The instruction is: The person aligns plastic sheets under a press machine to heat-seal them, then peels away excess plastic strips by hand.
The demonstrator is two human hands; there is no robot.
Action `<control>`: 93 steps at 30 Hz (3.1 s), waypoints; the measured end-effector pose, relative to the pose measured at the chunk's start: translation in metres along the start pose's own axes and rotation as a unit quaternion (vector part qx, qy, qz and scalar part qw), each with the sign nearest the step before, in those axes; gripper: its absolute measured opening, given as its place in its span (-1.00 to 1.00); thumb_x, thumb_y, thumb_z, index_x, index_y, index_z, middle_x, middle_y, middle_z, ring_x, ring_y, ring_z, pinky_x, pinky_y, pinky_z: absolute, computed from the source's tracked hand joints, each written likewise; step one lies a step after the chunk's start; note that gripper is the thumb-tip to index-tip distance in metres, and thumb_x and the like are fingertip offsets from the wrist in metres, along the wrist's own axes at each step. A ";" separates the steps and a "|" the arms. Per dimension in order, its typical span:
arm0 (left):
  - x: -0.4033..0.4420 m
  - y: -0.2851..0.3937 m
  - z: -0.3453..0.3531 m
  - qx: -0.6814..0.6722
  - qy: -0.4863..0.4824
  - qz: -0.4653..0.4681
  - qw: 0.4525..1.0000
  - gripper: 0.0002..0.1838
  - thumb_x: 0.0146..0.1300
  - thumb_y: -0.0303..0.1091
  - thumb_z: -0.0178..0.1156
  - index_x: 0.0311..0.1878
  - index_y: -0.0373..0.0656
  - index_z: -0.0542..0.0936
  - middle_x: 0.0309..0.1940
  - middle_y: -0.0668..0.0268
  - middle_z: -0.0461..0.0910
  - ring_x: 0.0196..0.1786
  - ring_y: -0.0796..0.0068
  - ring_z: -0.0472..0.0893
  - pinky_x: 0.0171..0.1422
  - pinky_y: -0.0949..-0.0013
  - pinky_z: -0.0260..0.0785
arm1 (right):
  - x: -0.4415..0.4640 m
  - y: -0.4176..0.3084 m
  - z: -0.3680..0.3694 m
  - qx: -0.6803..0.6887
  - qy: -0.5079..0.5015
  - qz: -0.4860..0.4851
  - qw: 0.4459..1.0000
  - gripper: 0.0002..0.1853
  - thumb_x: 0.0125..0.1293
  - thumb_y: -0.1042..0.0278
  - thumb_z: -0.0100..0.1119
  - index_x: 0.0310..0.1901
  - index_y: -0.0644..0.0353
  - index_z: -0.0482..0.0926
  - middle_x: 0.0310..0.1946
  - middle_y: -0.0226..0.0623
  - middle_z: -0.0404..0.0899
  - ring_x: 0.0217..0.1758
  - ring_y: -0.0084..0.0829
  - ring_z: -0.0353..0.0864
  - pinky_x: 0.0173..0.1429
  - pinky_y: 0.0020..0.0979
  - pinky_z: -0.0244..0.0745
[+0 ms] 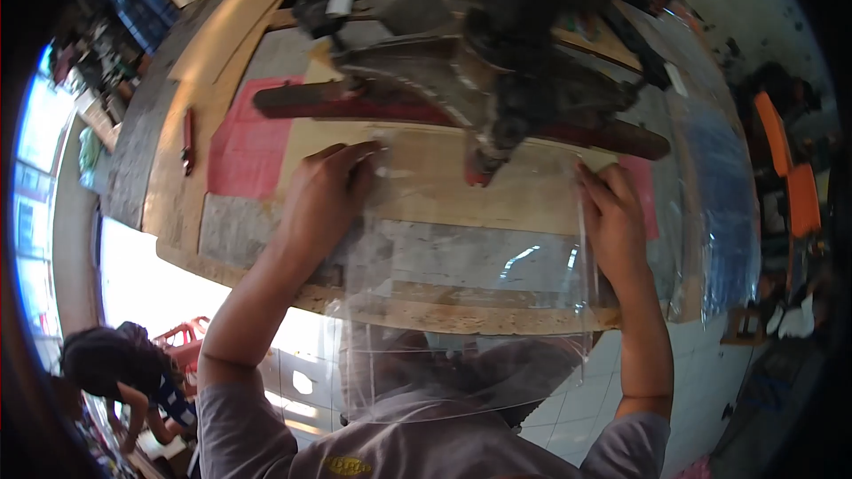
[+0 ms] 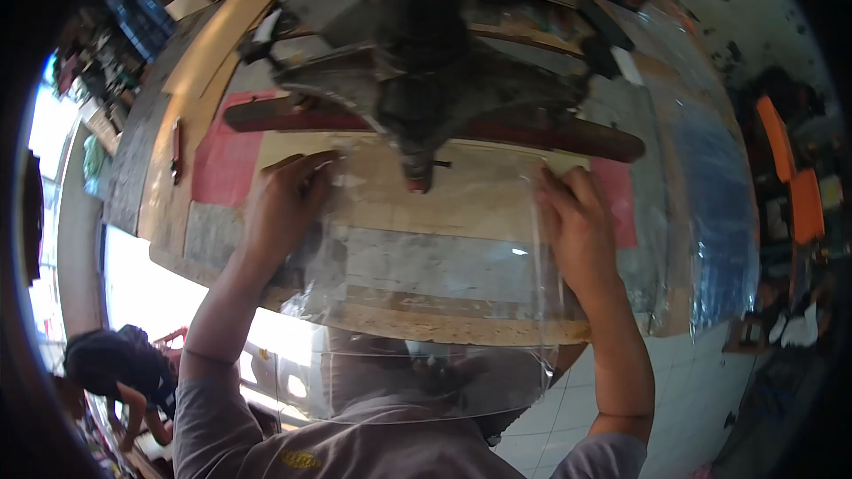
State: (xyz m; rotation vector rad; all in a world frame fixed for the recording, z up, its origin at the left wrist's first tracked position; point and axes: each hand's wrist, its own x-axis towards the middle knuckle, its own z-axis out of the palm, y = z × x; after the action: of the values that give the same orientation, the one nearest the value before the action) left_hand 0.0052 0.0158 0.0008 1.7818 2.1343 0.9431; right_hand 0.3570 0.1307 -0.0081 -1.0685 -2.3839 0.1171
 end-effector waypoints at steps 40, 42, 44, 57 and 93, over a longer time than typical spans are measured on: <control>-0.002 -0.015 0.004 -0.023 0.025 0.043 0.999 -0.70 0.28 -0.44 0.27 0.07 -0.22 0.76 -0.24 -0.04 0.73 -0.20 -0.08 0.74 -0.07 0.05 0.57 | -0.002 -0.006 0.002 0.003 -0.006 0.037 0.999 -0.62 0.38 0.56 0.28 0.21 0.21 0.70 -0.21 -0.19 0.53 -0.11 -0.22 0.60 0.02 -0.23 0.53; -0.001 -0.014 0.003 -0.023 0.016 0.033 0.999 -0.69 0.28 -0.44 0.27 0.07 -0.22 0.76 -0.22 -0.05 0.73 -0.20 -0.09 0.74 -0.06 0.05 0.57 | -0.001 -0.007 0.002 0.002 0.000 0.029 1.000 -0.63 0.38 0.55 0.28 0.21 0.20 0.70 -0.18 -0.18 0.55 -0.07 -0.19 0.61 0.04 -0.21 0.53; -0.001 -0.013 0.002 -0.024 0.014 0.030 0.999 -0.70 0.29 -0.42 0.27 0.06 -0.23 0.76 -0.21 -0.05 0.74 -0.20 -0.09 0.74 -0.06 0.05 0.57 | -0.001 -0.006 0.001 0.002 -0.002 0.030 1.000 -0.63 0.39 0.54 0.28 0.21 0.21 0.70 -0.15 -0.17 0.56 -0.03 -0.17 0.62 0.07 -0.20 0.53; -0.005 -0.015 0.006 0.033 0.037 0.058 0.997 -0.71 0.34 -0.30 0.28 0.06 -0.14 0.77 -0.29 -0.01 0.75 -0.28 0.03 0.75 -0.11 0.07 0.58 | -0.005 -0.001 0.003 -0.010 0.026 -0.014 1.000 -0.66 0.40 0.44 0.31 0.18 0.22 0.71 -0.19 -0.14 0.56 -0.08 -0.12 0.58 0.01 -0.13 0.53; -0.155 -0.064 0.011 0.073 0.350 0.100 0.929 -0.56 0.54 -0.21 -0.04 0.16 -0.23 0.74 0.16 0.17 0.70 0.26 0.12 0.63 0.36 0.12 0.34 | -0.121 -0.030 -0.029 0.060 0.208 0.032 0.976 -0.92 0.38 0.43 0.35 -0.20 0.21 0.79 -0.13 -0.38 0.79 0.15 -0.24 0.71 0.30 -0.20 0.40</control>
State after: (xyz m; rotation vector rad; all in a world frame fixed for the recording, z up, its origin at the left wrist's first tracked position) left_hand -0.0016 -0.1307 -0.0820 1.9645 2.4907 1.7293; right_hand 0.4180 0.0197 -0.0254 -1.0014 -1.9443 0.0527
